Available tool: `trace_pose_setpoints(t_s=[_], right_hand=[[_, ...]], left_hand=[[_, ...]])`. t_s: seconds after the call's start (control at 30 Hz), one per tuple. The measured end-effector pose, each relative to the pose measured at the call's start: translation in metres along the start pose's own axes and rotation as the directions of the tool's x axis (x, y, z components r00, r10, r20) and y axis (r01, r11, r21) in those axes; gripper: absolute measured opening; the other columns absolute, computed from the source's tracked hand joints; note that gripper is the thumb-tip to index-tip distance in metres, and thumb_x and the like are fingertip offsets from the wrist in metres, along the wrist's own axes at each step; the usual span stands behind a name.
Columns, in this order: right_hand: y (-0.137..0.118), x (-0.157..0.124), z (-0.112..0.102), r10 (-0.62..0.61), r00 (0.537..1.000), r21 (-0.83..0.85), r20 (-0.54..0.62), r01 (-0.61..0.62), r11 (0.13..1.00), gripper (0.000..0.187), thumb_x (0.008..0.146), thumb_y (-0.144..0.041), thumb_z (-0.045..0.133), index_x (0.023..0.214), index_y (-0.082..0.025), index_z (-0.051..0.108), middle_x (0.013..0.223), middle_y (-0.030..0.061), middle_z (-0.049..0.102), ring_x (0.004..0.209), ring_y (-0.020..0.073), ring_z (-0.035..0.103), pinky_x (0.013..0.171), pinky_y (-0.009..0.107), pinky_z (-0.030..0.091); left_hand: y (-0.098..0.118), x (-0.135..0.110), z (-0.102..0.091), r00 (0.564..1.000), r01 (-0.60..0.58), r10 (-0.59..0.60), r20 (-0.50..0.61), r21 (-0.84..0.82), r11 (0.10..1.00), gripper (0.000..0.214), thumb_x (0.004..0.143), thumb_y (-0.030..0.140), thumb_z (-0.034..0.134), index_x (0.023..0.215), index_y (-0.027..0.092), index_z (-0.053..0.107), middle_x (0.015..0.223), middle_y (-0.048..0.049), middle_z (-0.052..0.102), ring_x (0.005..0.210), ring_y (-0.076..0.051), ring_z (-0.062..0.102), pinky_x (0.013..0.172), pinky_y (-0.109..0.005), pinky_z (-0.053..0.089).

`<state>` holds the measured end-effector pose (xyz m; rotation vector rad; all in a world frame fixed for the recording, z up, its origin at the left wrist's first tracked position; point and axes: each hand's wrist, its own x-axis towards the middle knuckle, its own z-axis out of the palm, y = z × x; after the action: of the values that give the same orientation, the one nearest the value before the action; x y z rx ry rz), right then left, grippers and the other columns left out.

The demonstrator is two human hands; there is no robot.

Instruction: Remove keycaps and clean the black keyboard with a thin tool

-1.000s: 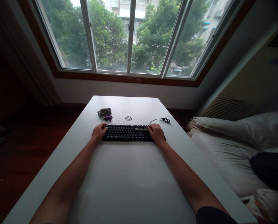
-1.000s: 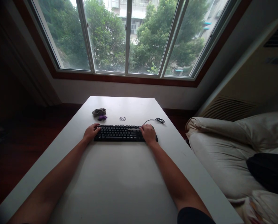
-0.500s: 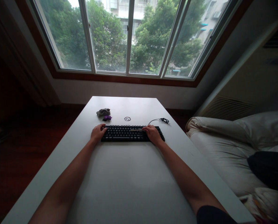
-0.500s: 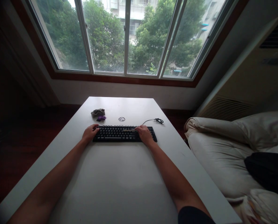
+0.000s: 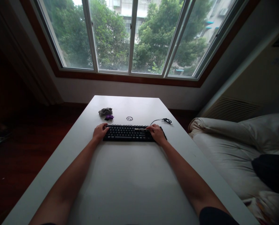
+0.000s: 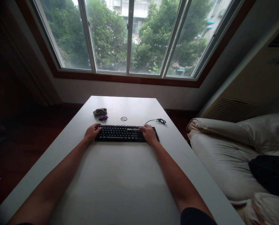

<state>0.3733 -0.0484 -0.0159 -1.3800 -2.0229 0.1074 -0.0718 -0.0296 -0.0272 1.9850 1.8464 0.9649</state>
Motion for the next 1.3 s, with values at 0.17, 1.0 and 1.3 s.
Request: trace_pose_setpoints(t_s=[0.17,1.0,1.3], right_hand=[[-0.016,-0.001,0.009,-0.025,0.999,0.054,0.029,0.024,0.998,0.030,0.098,-0.021,0.052,0.111,-0.029,0.079,0.096,0.0063,0.063,0.096,0.0228,0.056,0.091,0.036,0.046],[0.004,0.001,0.001,-0.086,0.993,-0.001,0.074,0.087,0.996,0.048,0.090,-0.007,0.050,0.119,-0.033,0.077,0.101,0.0060,0.062,0.100,0.0230,0.053,0.094,0.037,0.047],[-0.034,-0.003,0.011,-0.117,0.990,-0.057,0.083,0.122,0.991,0.047,0.092,-0.006,0.053,0.122,-0.034,0.076,0.102,0.0066,0.062,0.099,0.0221,0.054,0.093,0.036,0.048]], left_hand=[[-0.001,0.001,0.001,1.000,-0.009,0.009,-0.008,-0.006,1.000,0.040,0.091,0.038,0.060,0.126,0.021,0.068,0.118,-0.0084,0.074,0.106,-0.025,0.067,0.095,-0.037,0.051],[0.001,0.000,-0.001,1.000,0.013,-0.013,0.009,-0.005,1.000,0.040,0.091,0.039,0.059,0.127,0.022,0.067,0.119,-0.0079,0.074,0.108,-0.025,0.067,0.098,-0.037,0.051],[0.001,0.000,0.001,1.000,0.009,-0.009,0.008,-0.009,1.000,0.040,0.091,0.039,0.059,0.127,0.022,0.067,0.119,-0.0081,0.074,0.110,-0.025,0.067,0.099,-0.038,0.051]])
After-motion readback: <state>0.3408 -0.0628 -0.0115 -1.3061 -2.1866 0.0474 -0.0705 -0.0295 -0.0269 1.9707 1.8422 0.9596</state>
